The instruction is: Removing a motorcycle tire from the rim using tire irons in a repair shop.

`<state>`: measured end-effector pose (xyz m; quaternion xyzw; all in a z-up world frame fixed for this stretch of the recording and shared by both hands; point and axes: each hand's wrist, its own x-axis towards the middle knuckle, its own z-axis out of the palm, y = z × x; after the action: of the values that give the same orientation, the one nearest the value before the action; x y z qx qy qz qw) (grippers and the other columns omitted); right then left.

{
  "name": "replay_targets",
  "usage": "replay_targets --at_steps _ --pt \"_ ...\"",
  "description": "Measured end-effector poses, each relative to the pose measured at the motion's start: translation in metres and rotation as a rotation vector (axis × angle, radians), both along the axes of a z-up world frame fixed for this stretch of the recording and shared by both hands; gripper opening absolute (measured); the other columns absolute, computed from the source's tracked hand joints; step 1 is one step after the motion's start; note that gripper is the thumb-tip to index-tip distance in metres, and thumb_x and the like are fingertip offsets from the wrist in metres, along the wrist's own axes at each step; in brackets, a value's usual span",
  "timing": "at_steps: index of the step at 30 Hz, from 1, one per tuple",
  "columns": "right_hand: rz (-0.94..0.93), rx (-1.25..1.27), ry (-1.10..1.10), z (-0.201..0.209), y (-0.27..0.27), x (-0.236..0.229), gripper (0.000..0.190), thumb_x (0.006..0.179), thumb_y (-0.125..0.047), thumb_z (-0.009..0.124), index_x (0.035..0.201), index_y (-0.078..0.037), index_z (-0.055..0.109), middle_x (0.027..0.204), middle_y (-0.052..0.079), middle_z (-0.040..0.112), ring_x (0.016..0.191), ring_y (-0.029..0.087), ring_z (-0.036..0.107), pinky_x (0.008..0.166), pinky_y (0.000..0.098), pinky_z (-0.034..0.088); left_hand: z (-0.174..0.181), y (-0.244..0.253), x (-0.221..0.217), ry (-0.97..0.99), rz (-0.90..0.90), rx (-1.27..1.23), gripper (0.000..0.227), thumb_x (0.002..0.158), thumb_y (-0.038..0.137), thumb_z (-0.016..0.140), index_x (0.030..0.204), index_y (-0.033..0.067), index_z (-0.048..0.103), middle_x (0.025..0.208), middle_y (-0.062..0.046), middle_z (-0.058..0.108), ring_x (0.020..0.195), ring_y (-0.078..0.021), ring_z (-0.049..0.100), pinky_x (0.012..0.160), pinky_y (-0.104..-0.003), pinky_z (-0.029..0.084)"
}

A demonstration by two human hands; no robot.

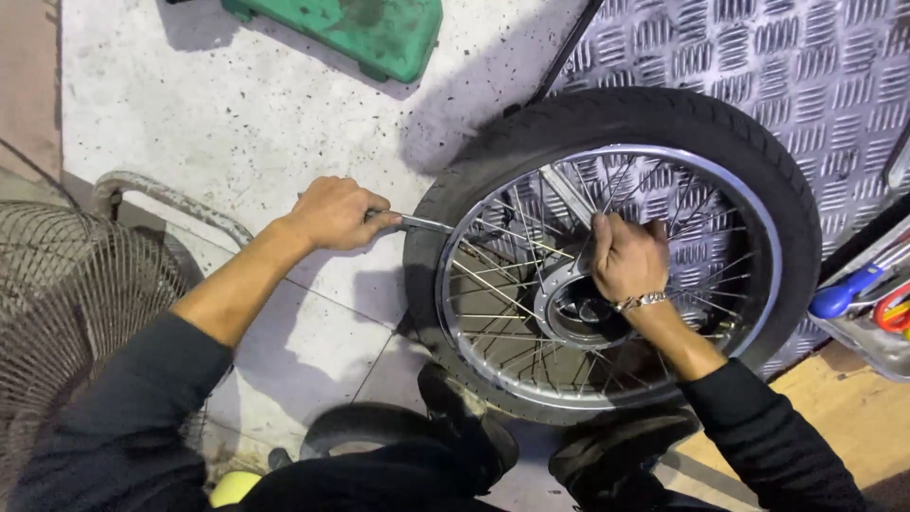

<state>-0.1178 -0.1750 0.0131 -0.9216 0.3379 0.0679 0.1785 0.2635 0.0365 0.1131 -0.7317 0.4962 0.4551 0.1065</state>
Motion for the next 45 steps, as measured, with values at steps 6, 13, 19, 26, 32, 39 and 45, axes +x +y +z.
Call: replay_targets --at_steps 6,13,19,26,32,39,45 --pt "0.03 0.013 -0.053 0.019 -0.004 0.008 0.054 0.12 -0.041 0.029 0.085 -0.018 0.062 0.068 0.01 0.068 0.076 0.03 0.075 0.099 0.0446 0.049 0.03 0.033 -0.084 -0.258 0.13 0.02 0.053 0.102 0.055 0.045 0.078 0.015 0.069 0.066 -0.011 0.07 0.073 -0.0343 0.076 0.065 -0.047 0.059" --pt "-0.018 0.047 -0.087 0.048 0.002 0.024 0.059 0.121 -0.043 0.026 0.086 -0.013 0.062 0.07 0.016 0.071 0.08 0.036 0.075 0.096 0.0485 0.047 0.028 -0.009 -0.017 -0.199 -0.118 -0.039 0.054 0.099 0.06 0.051 0.079 0.018 0.079 0.069 -0.012 0.074 0.075 -0.035 0.076 0.071 -0.046 0.058" --pt "-0.024 0.013 -0.025 0.02 0.005 0.01 0.057 0.12 -0.045 0.029 0.087 -0.016 0.064 0.067 0.013 0.071 0.079 0.032 0.076 0.097 0.0458 0.048 -0.011 0.014 -0.012 0.009 0.078 -0.096 0.054 0.099 0.059 0.054 0.075 0.0155 0.074 0.067 -0.013 0.072 0.077 -0.039 0.075 0.074 -0.048 0.056" --pt "-0.039 -0.012 0.016 0.011 0.0 0.005 0.058 0.12 -0.046 0.029 0.081 -0.018 0.061 0.067 0.011 0.07 0.077 0.03 0.075 0.1 0.0453 0.047 -0.012 0.009 -0.022 -0.023 0.031 -0.081 0.049 0.097 0.057 0.053 0.078 0.0172 0.075 0.069 -0.014 0.073 0.077 -0.038 0.075 0.073 -0.048 0.059" --pt "-0.042 -0.02 -0.033 0.029 -0.001 0.027 0.059 0.123 -0.044 0.028 0.085 -0.016 0.064 0.07 0.014 0.071 0.079 0.032 0.076 0.099 0.0461 0.048 -0.011 -0.014 -0.083 -0.382 -0.115 -0.212 0.031 0.091 0.038 0.059 0.072 0.0199 0.075 0.06 -0.007 0.068 0.064 -0.0299 0.073 0.057 -0.047 0.056" --pt "-0.068 0.079 -0.044 0.034 -0.005 0.022 0.064 0.118 -0.05 0.025 0.09 -0.015 0.072 0.081 0.016 0.076 0.086 0.035 0.076 0.102 0.0523 0.046 0.02 -0.041 -0.027 -0.301 -0.17 -0.13 0.053 0.092 0.058 0.06 0.09 0.0086 0.081 0.081 -0.02 0.077 0.085 -0.0393 0.077 0.068 -0.054 0.058" --pt "-0.078 0.108 -0.032 0.024 0.0 0.016 0.059 0.116 -0.052 0.028 0.093 -0.021 0.071 0.075 0.012 0.075 0.085 0.032 0.077 0.102 0.0494 0.046 0.052 -0.019 -0.031 -0.189 0.036 -0.123 0.057 0.099 0.057 0.055 0.096 0.0079 0.082 0.079 -0.023 0.075 0.085 -0.0437 0.076 0.072 -0.049 0.058"
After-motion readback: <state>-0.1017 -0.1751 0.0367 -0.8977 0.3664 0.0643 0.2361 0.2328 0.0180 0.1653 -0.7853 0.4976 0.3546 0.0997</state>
